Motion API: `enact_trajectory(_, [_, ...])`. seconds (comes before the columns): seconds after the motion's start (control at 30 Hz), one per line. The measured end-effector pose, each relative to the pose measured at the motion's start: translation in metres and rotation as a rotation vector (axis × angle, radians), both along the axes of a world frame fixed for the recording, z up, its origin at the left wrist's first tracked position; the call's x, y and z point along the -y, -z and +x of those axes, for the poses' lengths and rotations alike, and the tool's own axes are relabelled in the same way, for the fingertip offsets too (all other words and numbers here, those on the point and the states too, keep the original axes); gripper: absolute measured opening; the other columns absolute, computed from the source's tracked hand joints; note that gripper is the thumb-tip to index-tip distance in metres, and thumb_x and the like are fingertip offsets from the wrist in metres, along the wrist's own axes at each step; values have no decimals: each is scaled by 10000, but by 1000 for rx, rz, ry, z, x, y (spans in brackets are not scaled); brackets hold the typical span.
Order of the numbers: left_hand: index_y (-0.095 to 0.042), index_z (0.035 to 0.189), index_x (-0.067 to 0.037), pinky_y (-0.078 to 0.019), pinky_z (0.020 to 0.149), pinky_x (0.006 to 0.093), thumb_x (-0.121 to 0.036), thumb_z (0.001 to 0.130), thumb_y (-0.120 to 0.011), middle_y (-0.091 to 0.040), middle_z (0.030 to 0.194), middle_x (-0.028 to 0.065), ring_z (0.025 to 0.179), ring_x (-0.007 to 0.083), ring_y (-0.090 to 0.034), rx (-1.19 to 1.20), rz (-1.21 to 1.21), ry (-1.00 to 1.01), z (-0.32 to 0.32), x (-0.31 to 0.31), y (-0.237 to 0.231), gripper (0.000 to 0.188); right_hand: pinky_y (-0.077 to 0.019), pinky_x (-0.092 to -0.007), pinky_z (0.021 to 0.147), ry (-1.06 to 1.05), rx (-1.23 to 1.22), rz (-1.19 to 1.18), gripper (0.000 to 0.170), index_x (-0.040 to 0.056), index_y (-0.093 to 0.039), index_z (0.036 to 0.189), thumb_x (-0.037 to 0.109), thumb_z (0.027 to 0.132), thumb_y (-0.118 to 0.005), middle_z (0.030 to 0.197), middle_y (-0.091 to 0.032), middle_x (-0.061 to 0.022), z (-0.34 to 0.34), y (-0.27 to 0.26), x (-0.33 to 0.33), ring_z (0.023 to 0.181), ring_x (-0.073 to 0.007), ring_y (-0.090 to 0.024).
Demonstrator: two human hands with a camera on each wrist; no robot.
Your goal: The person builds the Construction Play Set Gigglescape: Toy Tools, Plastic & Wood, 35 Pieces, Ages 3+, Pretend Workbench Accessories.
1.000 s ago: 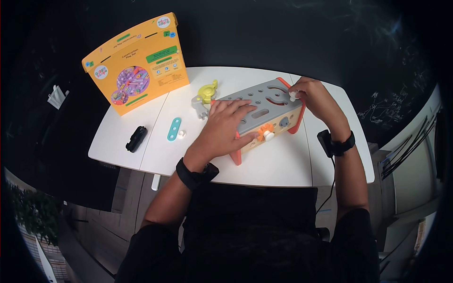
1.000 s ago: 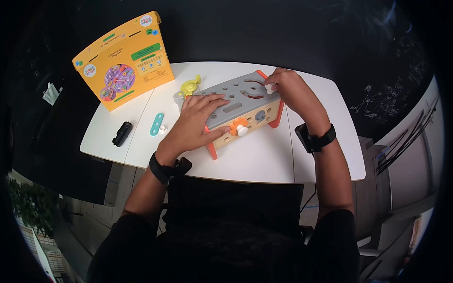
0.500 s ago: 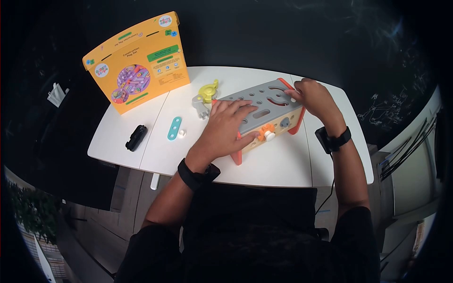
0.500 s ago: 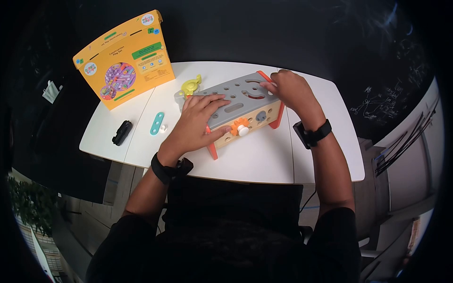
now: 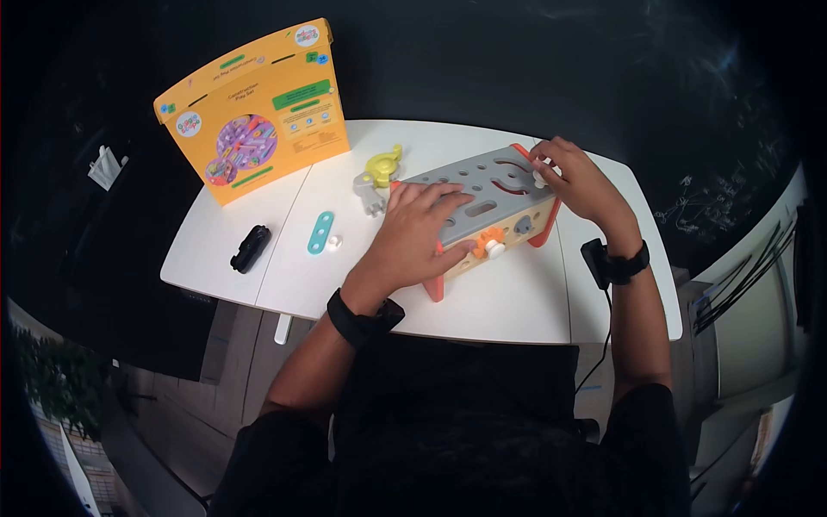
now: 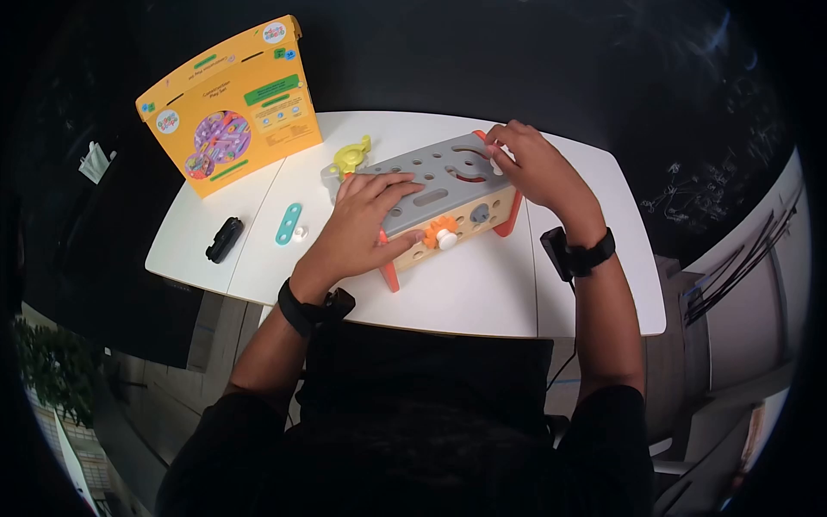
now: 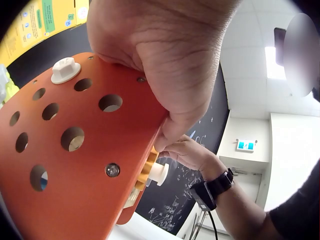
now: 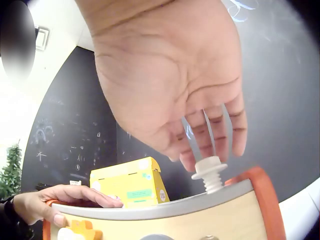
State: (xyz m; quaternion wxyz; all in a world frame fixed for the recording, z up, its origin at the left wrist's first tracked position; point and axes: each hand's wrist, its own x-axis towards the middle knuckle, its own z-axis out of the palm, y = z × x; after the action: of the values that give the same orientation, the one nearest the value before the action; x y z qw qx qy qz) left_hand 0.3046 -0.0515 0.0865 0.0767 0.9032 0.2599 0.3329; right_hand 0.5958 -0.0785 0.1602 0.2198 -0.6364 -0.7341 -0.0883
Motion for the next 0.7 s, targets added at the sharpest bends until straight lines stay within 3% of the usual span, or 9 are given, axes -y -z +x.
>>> enact_trajectory(0.03, [-641, 1397, -111, -334, 1175, 470, -423, 884, -760, -574, 1473, 111, 1290, 335, -493, 2, 5, 0, 0, 0, 0, 612, -562, -372, 804, -78, -85, -36, 266, 24, -721, 1079, 256, 1078, -592, 1074, -688, -110, 1, -1, 1, 949, -274, -694])
enact_trajectory(0.07, [-640, 1397, -110, -334, 1175, 469, -420, 884, -761, -574, 1472, 111, 1291, 334, -492, 4, 10, 0, 0, 0, 1, 612, -562, -372, 804, -80, -85, -36, 266, 24, -721, 1079, 256, 1078, -592, 1074, -688, -110, 4, 1, 1, 949, -274, -694])
enact_trajectory(0.13, [-640, 1397, -110, -333, 1176, 469, -417, 885, -760, -574, 1473, 111, 1292, 334, -491, 4, 10, -2, 0, 0, 0, 610, -564, -379, 829, -167, -6, -111, 163, 21, -735, 1126, 112, 1037, -633, 1082, -698, -125, 10, 4, 1, 948, -283, -702])
enact_trajectory(0.23, [-640, 1397, -109, -333, 1177, 468, -413, 887, -760, -574, 1473, 111, 1294, 332, -490, -1, 1, -2, 0, 1, -1, 606, -569, -388, 824, -50, -10, -131, 134, -15, -751, 1074, 65, 980, -699, 1087, -705, -153, 2, 1, -1, 928, -281, -705])
enact_trajectory(0.37, [-643, 1397, -110, -333, 1180, 468, -411, 889, -759, -574, 1473, 110, 1294, 327, -492, 4, 6, -7, 1, 1, 1, 602, -563, -389, 734, 102, 31, -112, 262, -27, -741, 895, 219, 982, -736, 981, -716, -162, -7, -2, -7, 810, -266, -701])
enact_trajectory(0.43, [-644, 1396, -110, -333, 1180, 469, -412, 889, -760, -574, 1472, 110, 1293, 326, -494, 3, 10, -10, 1, 1, 0, 602, -533, -388, 633, 267, 130, -190, 468, 0, -688, 745, 402, 982, -721, 847, -699, -137, -14, -8, -7, 686, -249, -673])
enact_trajectory(0.57, [-646, 1394, -112, -336, 1179, 474, -415, 889, -760, -577, 1469, 108, 1290, 326, -499, 2, 11, -11, 1, 1, 0, 600, -558, -418, 629, 297, 207, -218, 511, 44, -715, 798, 522, 977, -681, 811, -719, -128, -9, 0, -13, 578, -276, -661])
enact_trajectory(0.67, [-647, 1392, -112, -340, 1176, 476, -417, 889, -759, -580, 1464, 106, 1288, 325, -500, 12, 18, -9, 1, 1, 1, 598, -584, -410, 706, 229, 166, -31, 441, 27, -721, 907, 448, 1018, -656, 891, -727, -158, -6, 10, -7, 691, -281, -706])
enact_trajectory(0.7, [-647, 1392, -112, -340, 1176, 476, -417, 889, -759, -580, 1464, 106, 1288, 325, -500, 13, 17, -11, 1, 1, 1, 598, -589, -407, 756, 114, 122, 54, 349, 18, -720, 990, 353, 1037, -634, 957, -730, -170, -5, 13, -4, 767, -290, -721])
